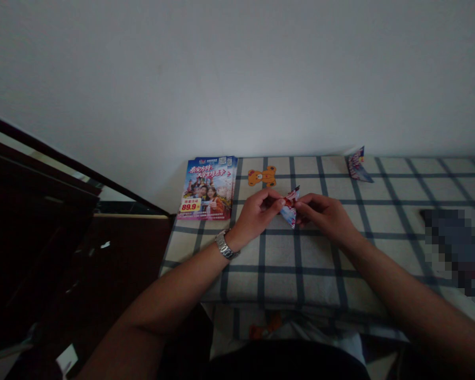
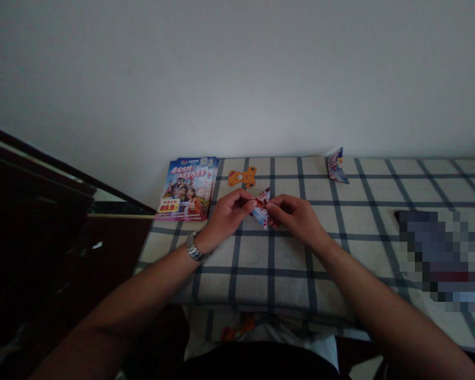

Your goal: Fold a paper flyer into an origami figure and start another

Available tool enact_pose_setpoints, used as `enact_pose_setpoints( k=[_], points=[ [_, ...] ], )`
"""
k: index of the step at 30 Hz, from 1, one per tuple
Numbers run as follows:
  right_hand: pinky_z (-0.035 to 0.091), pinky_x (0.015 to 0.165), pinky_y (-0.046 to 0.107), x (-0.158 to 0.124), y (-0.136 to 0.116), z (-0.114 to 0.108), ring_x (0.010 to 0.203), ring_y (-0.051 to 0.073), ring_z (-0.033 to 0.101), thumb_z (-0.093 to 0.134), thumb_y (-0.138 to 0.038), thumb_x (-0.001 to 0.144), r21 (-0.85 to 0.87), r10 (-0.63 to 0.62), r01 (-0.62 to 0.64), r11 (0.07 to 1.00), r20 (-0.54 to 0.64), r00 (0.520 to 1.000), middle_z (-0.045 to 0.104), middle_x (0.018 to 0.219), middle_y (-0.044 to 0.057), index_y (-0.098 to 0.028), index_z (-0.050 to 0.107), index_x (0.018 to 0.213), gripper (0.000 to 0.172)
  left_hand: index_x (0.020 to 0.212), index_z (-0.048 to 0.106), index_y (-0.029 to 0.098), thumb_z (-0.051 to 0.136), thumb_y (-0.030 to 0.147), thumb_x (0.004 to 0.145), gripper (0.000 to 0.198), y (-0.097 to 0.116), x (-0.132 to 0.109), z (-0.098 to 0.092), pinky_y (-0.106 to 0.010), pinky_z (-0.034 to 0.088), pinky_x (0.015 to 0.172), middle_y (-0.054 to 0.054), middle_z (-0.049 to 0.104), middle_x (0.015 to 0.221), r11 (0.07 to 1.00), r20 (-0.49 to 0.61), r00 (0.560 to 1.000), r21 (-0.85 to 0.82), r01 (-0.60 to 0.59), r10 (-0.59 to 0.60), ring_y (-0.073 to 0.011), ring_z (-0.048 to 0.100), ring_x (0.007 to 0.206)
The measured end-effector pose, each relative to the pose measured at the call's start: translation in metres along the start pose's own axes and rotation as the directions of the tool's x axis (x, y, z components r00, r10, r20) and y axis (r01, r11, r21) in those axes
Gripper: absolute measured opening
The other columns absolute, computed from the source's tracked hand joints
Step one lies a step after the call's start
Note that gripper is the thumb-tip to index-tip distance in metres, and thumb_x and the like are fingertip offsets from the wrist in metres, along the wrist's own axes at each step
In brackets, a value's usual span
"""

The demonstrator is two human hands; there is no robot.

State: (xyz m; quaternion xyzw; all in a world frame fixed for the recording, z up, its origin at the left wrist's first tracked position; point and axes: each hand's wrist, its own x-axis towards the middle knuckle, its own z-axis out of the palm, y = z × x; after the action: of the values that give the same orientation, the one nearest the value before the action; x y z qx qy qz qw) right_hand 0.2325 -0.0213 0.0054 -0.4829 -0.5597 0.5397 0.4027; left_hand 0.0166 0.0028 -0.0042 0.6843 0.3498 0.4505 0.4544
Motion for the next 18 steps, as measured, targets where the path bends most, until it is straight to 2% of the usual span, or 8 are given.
enact_pose_setpoints(
  k=[3,8,18],
  points=[
    [0.059,0.064,0.030,0.0001,0.0005,0.0000,0.067,0.017,0.070,0.079,-0.058,0.088,-0.056,-0.002,0.004,0.998,0.033,0.999,0.078,0.081,0.004,-0.020,0.079,0.099,0.040,0.095,0.068,0.018,0.070,0.047,0.100,0.029,-0.0014,0.0009,-0.0015,-0.025,0.054,0.074,-0.004,0.074,0.091,1.000,-0.025,1.000,-0.019,0.004,-0.004,-0.0141,0.068,0.080],
    [0.053,0.064,0.029,0.0002,0.0009,-0.0005,0.070,0.018,0.067,0.075,-0.058,0.091,-0.202,-0.055,0.059,0.978,0.026,0.998,0.077,0.079,0.004,-0.020,0.080,0.087,0.038,0.096,0.068,0.018,0.071,0.047,0.099,0.029,-0.0031,0.0007,-0.0013,-0.026,0.055,0.076,-0.004,0.075,0.092,0.999,-0.027,1.000,-0.030,0.013,-0.014,-0.0149,0.070,0.082],
    [0.052,0.064,0.028,-0.0005,-0.0030,0.0003,0.070,0.018,0.067,0.078,-0.053,0.089,-0.205,-0.067,0.066,0.977,0.003,0.998,0.077,0.077,0.004,-0.020,0.079,0.083,0.034,0.096,0.068,0.019,0.071,0.047,0.099,0.029,0.0004,-0.0009,0.0007,-0.026,0.055,0.076,-0.004,0.075,0.093,1.000,-0.024,1.000,-0.013,0.018,-0.018,-0.0145,0.069,0.082]
  ],
)
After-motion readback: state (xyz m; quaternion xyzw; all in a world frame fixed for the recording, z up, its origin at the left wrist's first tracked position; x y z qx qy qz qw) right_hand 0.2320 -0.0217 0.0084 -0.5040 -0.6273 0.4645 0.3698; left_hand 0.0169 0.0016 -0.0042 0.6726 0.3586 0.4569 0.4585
